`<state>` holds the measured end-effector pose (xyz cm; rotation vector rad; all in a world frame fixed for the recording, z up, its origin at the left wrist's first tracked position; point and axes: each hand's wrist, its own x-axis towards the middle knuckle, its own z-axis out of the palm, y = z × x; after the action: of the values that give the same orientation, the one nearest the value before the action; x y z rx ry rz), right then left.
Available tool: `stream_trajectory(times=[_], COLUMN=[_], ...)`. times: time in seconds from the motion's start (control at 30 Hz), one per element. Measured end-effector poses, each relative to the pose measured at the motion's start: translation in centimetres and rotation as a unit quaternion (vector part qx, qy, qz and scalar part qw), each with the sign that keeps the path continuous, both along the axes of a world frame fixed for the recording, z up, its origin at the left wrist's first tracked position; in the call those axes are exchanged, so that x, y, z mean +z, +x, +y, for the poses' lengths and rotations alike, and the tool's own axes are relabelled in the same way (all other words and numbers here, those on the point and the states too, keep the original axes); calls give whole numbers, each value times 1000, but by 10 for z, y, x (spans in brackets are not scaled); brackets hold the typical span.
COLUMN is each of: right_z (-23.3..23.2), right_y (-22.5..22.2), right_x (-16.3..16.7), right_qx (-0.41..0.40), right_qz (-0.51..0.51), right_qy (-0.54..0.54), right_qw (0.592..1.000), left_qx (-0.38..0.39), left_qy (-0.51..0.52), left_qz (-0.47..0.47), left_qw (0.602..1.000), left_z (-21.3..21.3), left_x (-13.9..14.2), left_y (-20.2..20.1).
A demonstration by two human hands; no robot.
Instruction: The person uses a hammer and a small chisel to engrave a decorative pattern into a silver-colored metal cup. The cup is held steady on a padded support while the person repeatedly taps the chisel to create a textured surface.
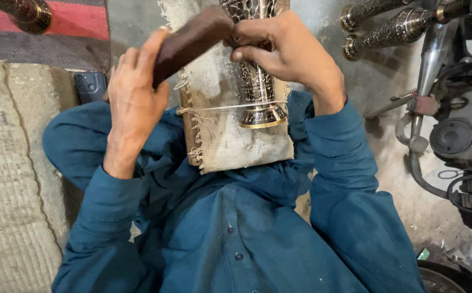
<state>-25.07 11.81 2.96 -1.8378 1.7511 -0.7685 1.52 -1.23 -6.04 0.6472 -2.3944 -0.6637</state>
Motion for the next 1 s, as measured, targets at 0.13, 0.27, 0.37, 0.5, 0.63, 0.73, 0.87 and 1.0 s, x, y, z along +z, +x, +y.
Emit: stream_trajectory(times=[0.13, 0.27, 0.37, 0.5, 0.63, 0.73, 0.87, 1.0], right_z=[-3, 3, 15, 20, 17, 15, 15, 15], right_y=[-4, -5, 2, 6, 3, 3, 3, 3], right_x=[1, -10, -27, -46, -48, -45, -41, -40], right_qx=[32, -12, -107, -128, -126, -129, -123, -124], right_qz=[22, 37, -192, -147, -99, -61, -65, -32], right_qy=[7, -103, -87, -151, -166, -167, -151, -160], right_qw=[999, 994, 972, 969, 973, 976, 979, 979], left_qx=[26, 15, -17, -25, -58, -64, -48, -38], left_qy=[225, 38, 93, 181, 107, 99, 127, -74], left_qz=[75, -25, 61, 61, 69, 69, 88, -50], left_qw=[971, 999, 994, 981, 990, 991, 987, 995], left_z=[8, 6, 0, -5, -11, -17, -23, -29], left_x=[-4, -5, -5, -3, 6, 12, 18, 24], left_y=[-2, 4, 4, 0, -3, -5, -7, -10])
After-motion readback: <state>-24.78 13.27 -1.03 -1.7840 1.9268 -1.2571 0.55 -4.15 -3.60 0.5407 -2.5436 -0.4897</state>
